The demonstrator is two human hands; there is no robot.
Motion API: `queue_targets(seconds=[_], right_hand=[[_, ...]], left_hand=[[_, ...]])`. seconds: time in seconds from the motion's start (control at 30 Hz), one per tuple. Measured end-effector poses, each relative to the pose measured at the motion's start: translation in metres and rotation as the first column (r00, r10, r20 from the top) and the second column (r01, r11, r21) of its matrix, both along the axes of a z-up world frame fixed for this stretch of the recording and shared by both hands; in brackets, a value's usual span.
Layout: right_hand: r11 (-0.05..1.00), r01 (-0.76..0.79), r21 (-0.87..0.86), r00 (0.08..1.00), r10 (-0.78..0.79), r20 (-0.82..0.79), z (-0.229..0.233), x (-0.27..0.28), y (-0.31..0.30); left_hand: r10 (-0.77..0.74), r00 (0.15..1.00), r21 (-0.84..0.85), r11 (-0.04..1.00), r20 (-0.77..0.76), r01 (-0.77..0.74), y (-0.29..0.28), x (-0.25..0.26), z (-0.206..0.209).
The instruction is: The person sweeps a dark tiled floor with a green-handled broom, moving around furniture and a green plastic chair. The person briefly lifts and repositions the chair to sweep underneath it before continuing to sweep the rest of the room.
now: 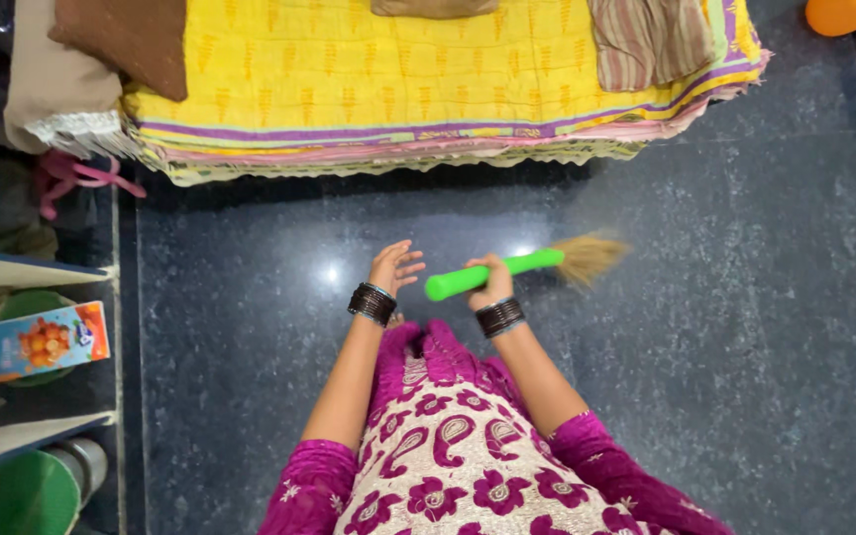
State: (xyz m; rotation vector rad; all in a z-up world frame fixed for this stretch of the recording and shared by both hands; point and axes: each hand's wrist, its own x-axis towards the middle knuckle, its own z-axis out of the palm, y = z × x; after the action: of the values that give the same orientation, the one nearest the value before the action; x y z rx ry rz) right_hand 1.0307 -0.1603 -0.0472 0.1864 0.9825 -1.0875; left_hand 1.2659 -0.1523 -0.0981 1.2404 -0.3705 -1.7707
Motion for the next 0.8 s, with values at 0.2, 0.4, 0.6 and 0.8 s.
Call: queue_targets(seconds=[0.2, 0.4, 0.6, 0.8], right_hand=[[0.953, -0.296, -0.057, 0.953, 0.299, 0.043, 0.043, 0.101, 0.015], [0.859, -0.511, 0.032, 0.683, 0.383, 0.622, -0.021, 0.13, -0.037], [0.733, -0.661, -0.16, 0.494, 0.585, 0.643, -0.058, 0.13, -0.059], [0.925, -0.376, -0.044, 0.769, 0.338, 0.543, -0.028, 0.019, -0.064]], left_hand=[[0.129, 0.991, 0.055, 0.99, 0.046, -0.132, -0.019, 0.035, -0.005], [0.344, 0.899, 0.107, 0.917, 0.272, -0.383, -0.01, 0.065, -0.013], [0.35, 0.894, 0.143, 0.906, 0.279, -0.399, 0.002, 0.086, -0.021], [0.313, 0.921, 0.084, 0.937, 0.233, -0.34, -0.013, 0.071, -0.025]])
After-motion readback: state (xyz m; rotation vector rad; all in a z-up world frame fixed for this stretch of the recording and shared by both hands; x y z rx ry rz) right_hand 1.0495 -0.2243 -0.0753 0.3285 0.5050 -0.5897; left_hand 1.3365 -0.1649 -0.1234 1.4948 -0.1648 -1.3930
